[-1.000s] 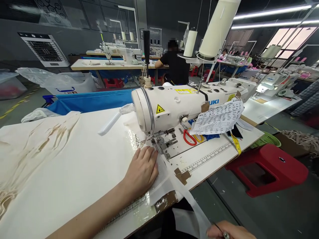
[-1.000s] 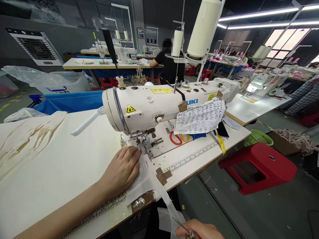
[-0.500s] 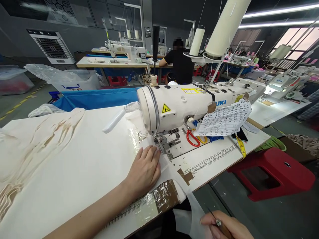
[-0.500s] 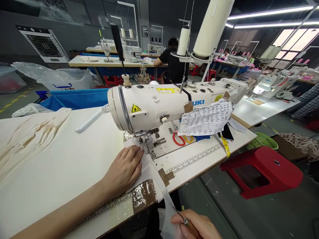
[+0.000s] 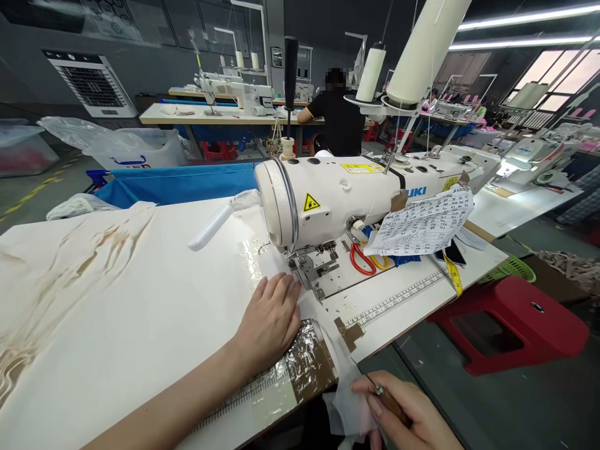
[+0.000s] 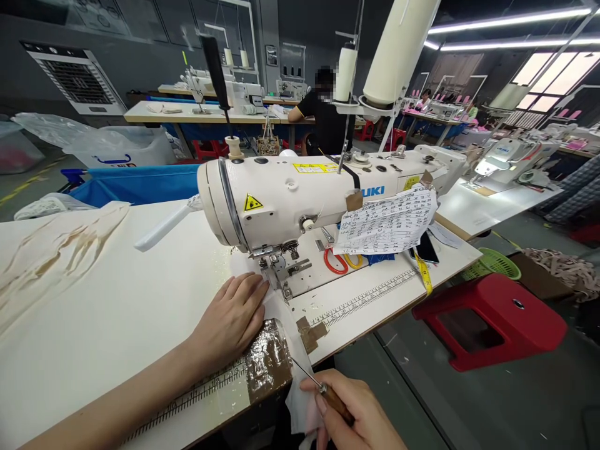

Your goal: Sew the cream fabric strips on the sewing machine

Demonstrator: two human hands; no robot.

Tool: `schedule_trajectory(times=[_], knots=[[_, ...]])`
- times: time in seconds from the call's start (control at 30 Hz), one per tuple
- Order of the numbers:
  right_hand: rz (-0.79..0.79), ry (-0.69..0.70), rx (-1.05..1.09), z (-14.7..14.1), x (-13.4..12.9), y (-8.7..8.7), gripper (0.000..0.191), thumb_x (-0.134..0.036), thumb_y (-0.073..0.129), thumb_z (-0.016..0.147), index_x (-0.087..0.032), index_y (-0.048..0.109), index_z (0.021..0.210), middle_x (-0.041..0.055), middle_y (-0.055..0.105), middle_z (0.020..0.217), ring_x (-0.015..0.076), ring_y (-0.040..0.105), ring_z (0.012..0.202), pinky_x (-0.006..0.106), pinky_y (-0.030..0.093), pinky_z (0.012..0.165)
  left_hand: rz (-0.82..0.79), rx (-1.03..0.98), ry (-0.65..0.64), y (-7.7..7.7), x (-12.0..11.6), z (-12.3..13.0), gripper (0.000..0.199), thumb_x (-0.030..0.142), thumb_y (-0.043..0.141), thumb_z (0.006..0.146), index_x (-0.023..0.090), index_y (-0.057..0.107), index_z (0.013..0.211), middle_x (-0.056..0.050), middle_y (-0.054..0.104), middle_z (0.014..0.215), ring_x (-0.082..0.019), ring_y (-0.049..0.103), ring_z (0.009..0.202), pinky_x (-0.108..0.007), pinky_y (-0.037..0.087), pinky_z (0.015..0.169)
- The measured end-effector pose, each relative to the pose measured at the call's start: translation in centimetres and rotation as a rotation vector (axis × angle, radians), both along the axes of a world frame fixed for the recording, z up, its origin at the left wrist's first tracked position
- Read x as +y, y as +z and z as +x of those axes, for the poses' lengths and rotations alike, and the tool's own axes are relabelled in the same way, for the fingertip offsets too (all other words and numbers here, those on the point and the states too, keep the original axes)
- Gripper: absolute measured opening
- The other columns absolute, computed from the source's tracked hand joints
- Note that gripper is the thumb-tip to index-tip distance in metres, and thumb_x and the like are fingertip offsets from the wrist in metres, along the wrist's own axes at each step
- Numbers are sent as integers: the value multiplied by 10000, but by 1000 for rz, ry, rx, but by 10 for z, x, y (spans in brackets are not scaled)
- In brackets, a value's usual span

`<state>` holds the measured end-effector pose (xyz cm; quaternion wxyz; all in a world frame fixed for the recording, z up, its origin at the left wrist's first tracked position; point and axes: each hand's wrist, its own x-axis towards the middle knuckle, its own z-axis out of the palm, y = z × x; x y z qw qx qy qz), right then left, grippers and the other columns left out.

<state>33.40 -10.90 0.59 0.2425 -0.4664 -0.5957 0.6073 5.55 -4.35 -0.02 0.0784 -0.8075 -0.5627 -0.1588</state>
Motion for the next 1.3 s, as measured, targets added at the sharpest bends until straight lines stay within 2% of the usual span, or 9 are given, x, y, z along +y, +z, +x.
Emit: schedule_trajectory(times=[0.2, 0.37, 0.47, 0.57, 0.67, 0.73, 0.87, 1.03, 1.3], knots=[[119, 80, -34, -13, 9, 8, 413, -521, 449, 1023, -225, 647, 1230, 8, 616, 713, 197, 681, 653, 280, 523, 678, 35, 29, -13, 1, 0, -1, 431, 262, 290, 1005, 87, 522, 1323, -159, 549, 1307, -314, 463, 1260, -534, 375, 1095], [188, 104, -8, -22, 17, 12, 364, -467, 436, 1038, -205, 643, 1180, 3, 608, 744, 168, 658, 604, 261, 492, 639, 82, 49, -6, 3, 2, 1, 423, 267, 310, 998, 68, 554, 1280, -166, 564, 1254, -314, 466, 1229, -516, 349, 1115], [96, 70, 66, -29, 14, 5, 387, -514, 453, 1030, -197, 627, 1167, -9, 592, 726, 168, 672, 591, 255, 490, 612, 71, 91, 20, 8, 4, 1, 396, 202, 366, 961, 47, 581, 1255, -179, 591, 1155, -318, 513, 1108, -504, 408, 1041], [-122, 10, 251, -40, 5, -8, 469, -608, 524, 975, -183, 599, 1160, 2, 624, 747, 176, 696, 570, 251, 507, 573, 37, 149, 53, 13, 7, 1, 378, 126, 394, 939, 53, 595, 1251, -168, 610, 1083, -305, 538, 1002, -456, 476, 896], [-334, -19, 379, -52, -5, -16, 546, -646, 611, 914, -156, 580, 1152, 13, 644, 722, 187, 708, 588, 257, 533, 582, 34, 200, 66, 15, 8, 0, 374, 60, 397, 927, 57, 604, 1238, -160, 620, 1083, -288, 545, 985, -418, 480, 848], [-365, -44, 386, -56, -9, -18, 553, -645, 629, 906, -148, 583, 1144, 16, 643, 725, 184, 706, 609, 270, 545, 617, 37, 196, 60, 15, 7, -1, 379, 52, 397, 922, 43, 595, 1245, -166, 616, 1106, -286, 544, 998, -410, 481, 845], [-186, -65, 264, -53, -11, -17, 524, -662, 540, 949, -173, 614, 1125, 25, 640, 758, 171, 683, 643, 263, 526, 641, 22, 131, 16, 11, 3, -4, 396, 129, 400, 935, 28, 559, 1283, -175, 597, 1157, -296, 532, 1035, -432, 487, 873], [86, 10, 85, -41, -9, -27, 460, -597, 418, 1027, -205, 631, 1137, 45, 663, 794, 143, 621, 592, 234, 460, 568, 11, 96, 5, 8, 3, -6, 419, 166, 383, 943, 34, 543, 1307, -173, 586, 1185, -299, 525, 1069, -444, 482, 898], [152, 60, 116, -39, -7, -29, 381, -501, 387, 1059, -223, 614, 1188, 25, 633, 816, 108, 537, 549, 210, 405, 517, 58, 68, 32, 4, 16, -12, 422, 196, 339, 964, 63, 552, 1303, -165, 597, 1221, -295, 532, 1151, -440, 465, 938]])
